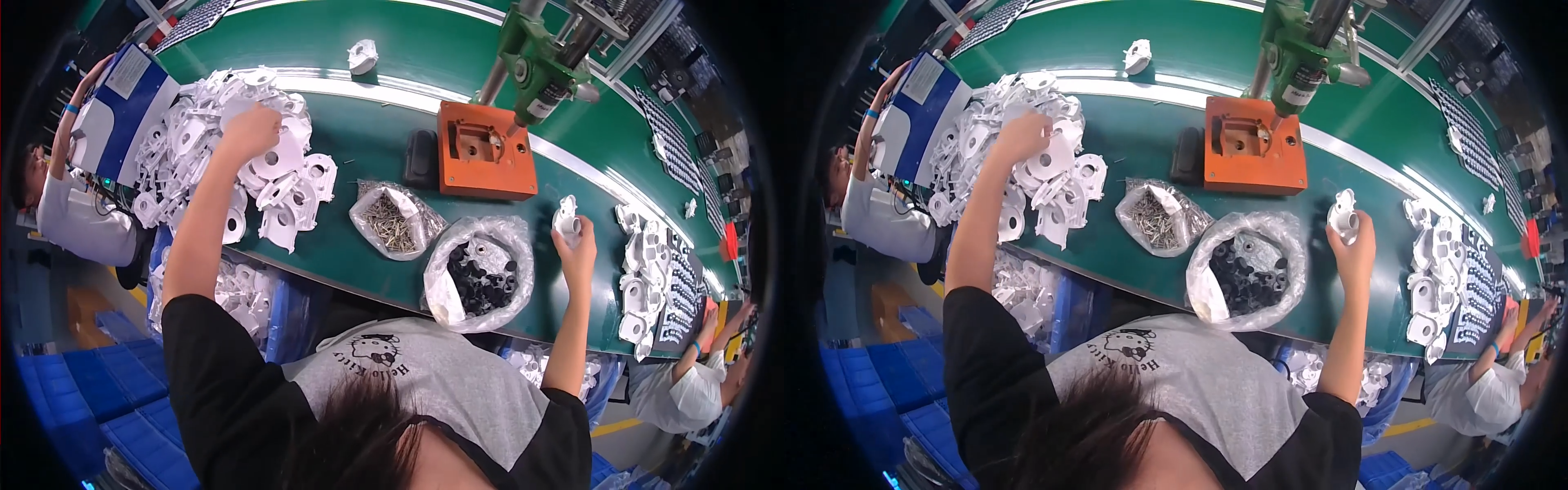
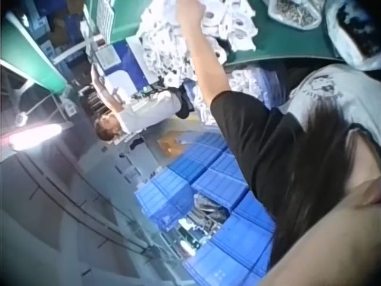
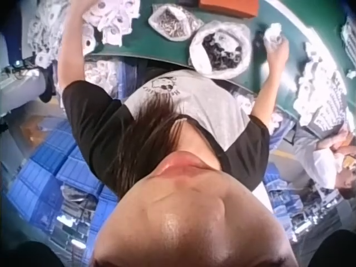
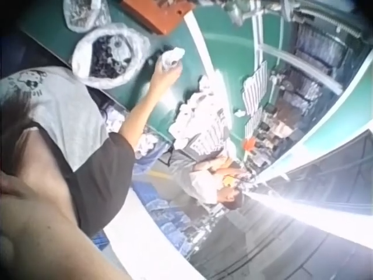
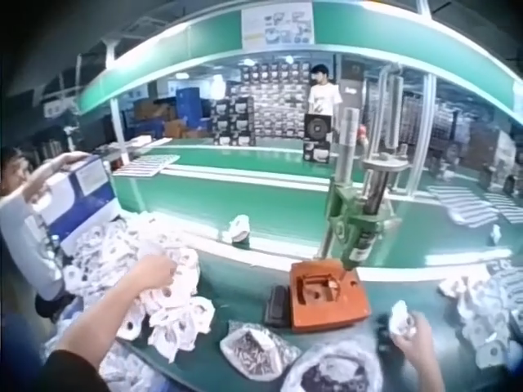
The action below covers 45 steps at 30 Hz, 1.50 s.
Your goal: Assembling small plastic components using a manual hand press on a factory line.
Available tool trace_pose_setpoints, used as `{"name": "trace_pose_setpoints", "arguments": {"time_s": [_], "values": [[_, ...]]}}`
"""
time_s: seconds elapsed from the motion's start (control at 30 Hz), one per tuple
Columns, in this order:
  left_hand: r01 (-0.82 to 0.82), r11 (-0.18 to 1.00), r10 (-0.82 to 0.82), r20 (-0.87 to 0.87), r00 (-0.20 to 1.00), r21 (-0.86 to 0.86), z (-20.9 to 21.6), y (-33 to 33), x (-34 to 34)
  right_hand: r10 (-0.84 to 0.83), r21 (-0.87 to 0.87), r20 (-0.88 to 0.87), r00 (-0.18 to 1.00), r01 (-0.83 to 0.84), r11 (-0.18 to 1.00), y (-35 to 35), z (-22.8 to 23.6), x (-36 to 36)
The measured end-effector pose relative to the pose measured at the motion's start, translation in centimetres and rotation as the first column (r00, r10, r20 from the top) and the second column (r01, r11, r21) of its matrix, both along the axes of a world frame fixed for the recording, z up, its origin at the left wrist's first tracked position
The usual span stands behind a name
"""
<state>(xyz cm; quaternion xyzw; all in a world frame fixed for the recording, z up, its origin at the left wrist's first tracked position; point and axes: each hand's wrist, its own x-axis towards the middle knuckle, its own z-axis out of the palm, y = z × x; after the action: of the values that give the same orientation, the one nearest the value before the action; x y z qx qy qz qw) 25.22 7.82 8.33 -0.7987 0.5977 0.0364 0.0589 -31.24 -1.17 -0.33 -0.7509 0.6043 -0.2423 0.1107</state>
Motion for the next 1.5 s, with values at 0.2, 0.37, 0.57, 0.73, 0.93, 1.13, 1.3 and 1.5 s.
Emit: {"name": "trace_pose_setpoints", "arguments": {"time_s": [0.2, 0.37, 0.57, 0.73, 0.93, 1.13, 1.3, 1.5], "values": [[-0.177, 0.943, -0.145, -0.827, 0.543, -0.282, 2.2, 0.3, -2.1, 0.239, -0.077, 0.627, 0.741, -0.247, 0.966, 3.5, 4.1, 4.1], [-0.134, 0.988, -0.128, -0.919, -0.374, -0.083, 0.6, -0.3, -12.8, 0.768, -0.444, 0.474, 0.432, -0.635, 0.632, 5.3, 8.7, 12.2], [0.059, 0.992, -0.030, -0.676, -0.736, -0.108, -1.0, 1.4, -20.7, 0.901, -0.289, 0.151, 0.408, -0.853, 0.435, 6.2, 12.1, 15.8], [0.226, 0.964, 0.267, -0.488, -0.831, 0.142, -2.4, 1.2, -22.3, 0.906, -0.200, 0.159, 0.392, -0.886, 0.418, 6.4, 10.8, 15.5], [0.271, 0.891, 0.427, -0.470, -0.772, 0.364, -2.4, 2.2, -23.2, 0.900, -0.107, 0.203, 0.385, -0.905, 0.411, 6.7, 9.8, 14.9], [0.170, 0.876, 0.398, -0.476, -0.784, 0.452, -5.5, 2.3, -23.6, 0.822, 0.030, 0.317, 0.474, -0.871, 0.491, 7.5, 9.6, 15.1], [0.269, 0.878, 0.415, -0.349, -0.840, 0.397, -7.5, 2.7, -23.3, 0.858, 0.038, 0.253, 0.447, -0.891, 0.453, 7.5, 8.5, 15.4], [0.296, 0.839, 0.483, -0.375, -0.791, 0.457, -7.3, 2.7, -24.2, 0.839, 0.058, 0.279, 0.466, -0.881, 0.470, 7.6, 7.5, 15.5]]}}
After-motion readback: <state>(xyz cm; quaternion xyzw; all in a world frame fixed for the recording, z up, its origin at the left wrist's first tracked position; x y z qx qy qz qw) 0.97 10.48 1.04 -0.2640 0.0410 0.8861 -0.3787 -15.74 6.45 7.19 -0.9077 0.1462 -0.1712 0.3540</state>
